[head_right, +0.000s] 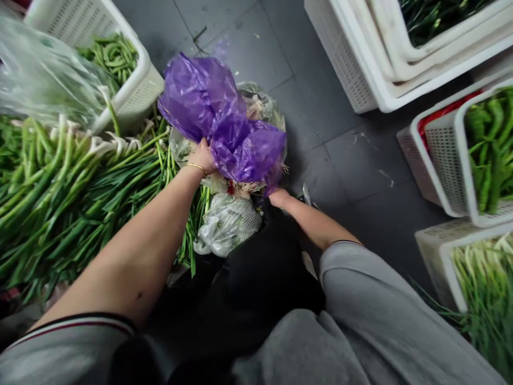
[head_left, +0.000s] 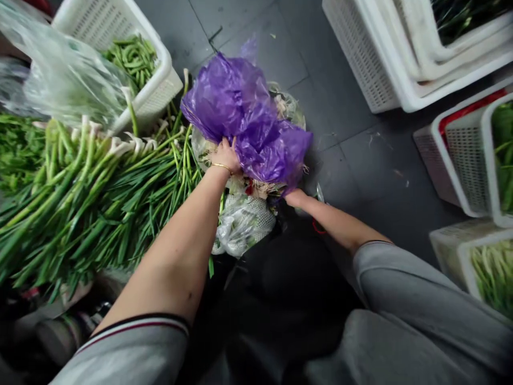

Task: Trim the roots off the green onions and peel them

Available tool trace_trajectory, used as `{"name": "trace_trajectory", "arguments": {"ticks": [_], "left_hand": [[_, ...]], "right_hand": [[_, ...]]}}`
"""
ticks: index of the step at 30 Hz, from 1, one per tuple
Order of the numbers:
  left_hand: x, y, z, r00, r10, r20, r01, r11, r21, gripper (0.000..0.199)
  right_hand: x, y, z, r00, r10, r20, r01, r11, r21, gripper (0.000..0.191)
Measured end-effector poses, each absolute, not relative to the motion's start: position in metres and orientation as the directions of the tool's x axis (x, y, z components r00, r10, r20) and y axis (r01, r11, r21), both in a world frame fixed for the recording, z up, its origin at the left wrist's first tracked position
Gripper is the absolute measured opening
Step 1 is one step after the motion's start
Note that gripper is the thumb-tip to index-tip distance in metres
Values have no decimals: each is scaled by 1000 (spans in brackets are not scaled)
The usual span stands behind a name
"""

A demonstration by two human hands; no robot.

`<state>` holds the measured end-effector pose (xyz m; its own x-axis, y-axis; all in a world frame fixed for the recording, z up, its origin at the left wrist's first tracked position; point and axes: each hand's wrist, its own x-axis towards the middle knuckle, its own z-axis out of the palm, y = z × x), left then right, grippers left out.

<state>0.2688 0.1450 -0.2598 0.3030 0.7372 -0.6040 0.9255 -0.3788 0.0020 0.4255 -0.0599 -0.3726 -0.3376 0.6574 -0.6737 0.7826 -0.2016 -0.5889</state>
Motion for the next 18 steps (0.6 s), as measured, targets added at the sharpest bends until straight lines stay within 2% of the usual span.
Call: {"name": "trace_trajectory", "arguments": {"ticks": [2, 4, 7, 10, 12, 14, 16, 18], "left_hand": [[262, 154, -262, 283, 734, -617, 935, -353, 9, 60], [260, 154, -266, 279, 745, -606, 940, -342, 12, 50], [270, 139, -273, 310, 795, -522, 936, -352, 20, 43], [276, 127, -268, 355, 784, -509, 925, -373, 70, 49], [265, 132, -250, 443, 704, -556, 889, -424, 171, 67], [241, 138, -218, 565, 634, -528, 825, -458, 332, 81], [212, 136, -180, 639, 676, -367, 745, -424, 514, 75], [191, 122, -145, 581, 797, -163, 624, -309, 718, 59]], "right_hand": [[454, -72, -344, -416, 590, -692, 780, -159, -605, 21], [485, -79, -299, -492, 572, -656, 747, -110, -656, 18], [520, -61, -218, -436, 798, -417, 652, -40, -757, 26], [534, -14, -155, -378, 893, -245, 547, 2, -837, 30], [531, 16, -135, -348, 913, -214, 478, -24, -878, 30], [515, 36, -135, -328, 922, -205, 378, -71, -923, 31], [484, 45, -150, -369, 903, -219, 256, -128, -958, 31], [439, 48, -171, -451, 862, -231, 126, -195, -973, 32]]}}
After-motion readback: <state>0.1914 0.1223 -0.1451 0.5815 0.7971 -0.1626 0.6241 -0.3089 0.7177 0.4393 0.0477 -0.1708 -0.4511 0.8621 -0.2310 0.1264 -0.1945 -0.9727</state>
